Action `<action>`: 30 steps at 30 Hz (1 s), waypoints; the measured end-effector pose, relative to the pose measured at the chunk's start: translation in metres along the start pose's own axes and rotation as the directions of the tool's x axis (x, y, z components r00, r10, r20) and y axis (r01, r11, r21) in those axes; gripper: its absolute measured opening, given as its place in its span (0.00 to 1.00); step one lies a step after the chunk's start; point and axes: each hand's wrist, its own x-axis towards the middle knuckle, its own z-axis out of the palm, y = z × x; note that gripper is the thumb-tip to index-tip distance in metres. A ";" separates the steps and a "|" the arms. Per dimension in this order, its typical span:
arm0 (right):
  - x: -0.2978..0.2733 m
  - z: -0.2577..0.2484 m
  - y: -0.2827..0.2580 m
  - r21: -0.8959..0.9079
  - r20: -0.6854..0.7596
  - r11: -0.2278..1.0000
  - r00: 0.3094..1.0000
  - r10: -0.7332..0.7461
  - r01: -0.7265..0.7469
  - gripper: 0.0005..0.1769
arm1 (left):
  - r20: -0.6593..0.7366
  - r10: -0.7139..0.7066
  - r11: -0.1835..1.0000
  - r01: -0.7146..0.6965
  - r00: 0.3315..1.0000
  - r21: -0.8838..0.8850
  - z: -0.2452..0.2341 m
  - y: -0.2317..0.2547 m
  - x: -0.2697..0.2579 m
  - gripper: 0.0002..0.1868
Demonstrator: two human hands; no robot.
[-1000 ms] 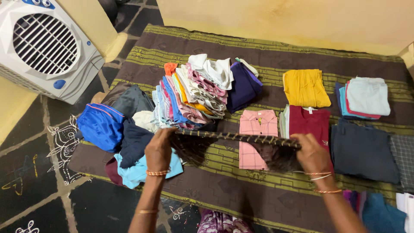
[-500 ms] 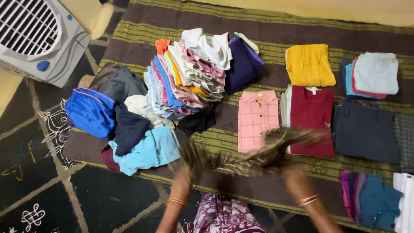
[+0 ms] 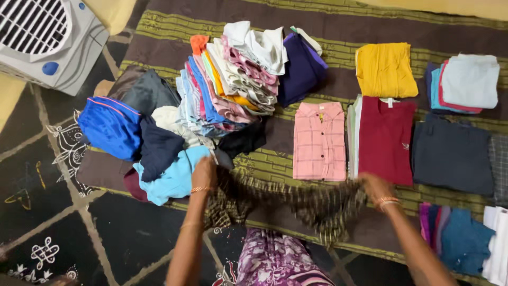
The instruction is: The person folds clothes by hand on a bed, including a blue garment and a black-and-gold patterned item, placing them onto organized piles.
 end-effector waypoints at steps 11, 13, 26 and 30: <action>-0.080 0.055 -0.097 0.355 0.759 0.775 0.645 0.087 -0.523 0.24 | 0.057 -0.466 0.868 0.469 0.883 -0.163 0.102 0.063 -0.093 0.15; -0.099 0.059 -0.112 0.383 0.755 0.781 0.654 0.043 -0.493 0.25 | 0.118 -0.506 0.851 0.517 0.854 -0.093 0.121 0.059 -0.125 0.16; -0.110 0.125 -0.119 0.242 0.641 0.864 0.741 0.200 -0.442 0.24 | 0.124 -0.824 0.310 0.623 0.552 -0.718 0.156 0.040 -0.123 0.41; -0.125 0.141 -0.083 0.298 0.551 0.853 0.807 0.212 -0.428 0.25 | 0.452 -0.783 -0.039 0.691 0.428 -0.722 0.151 0.048 -0.119 0.40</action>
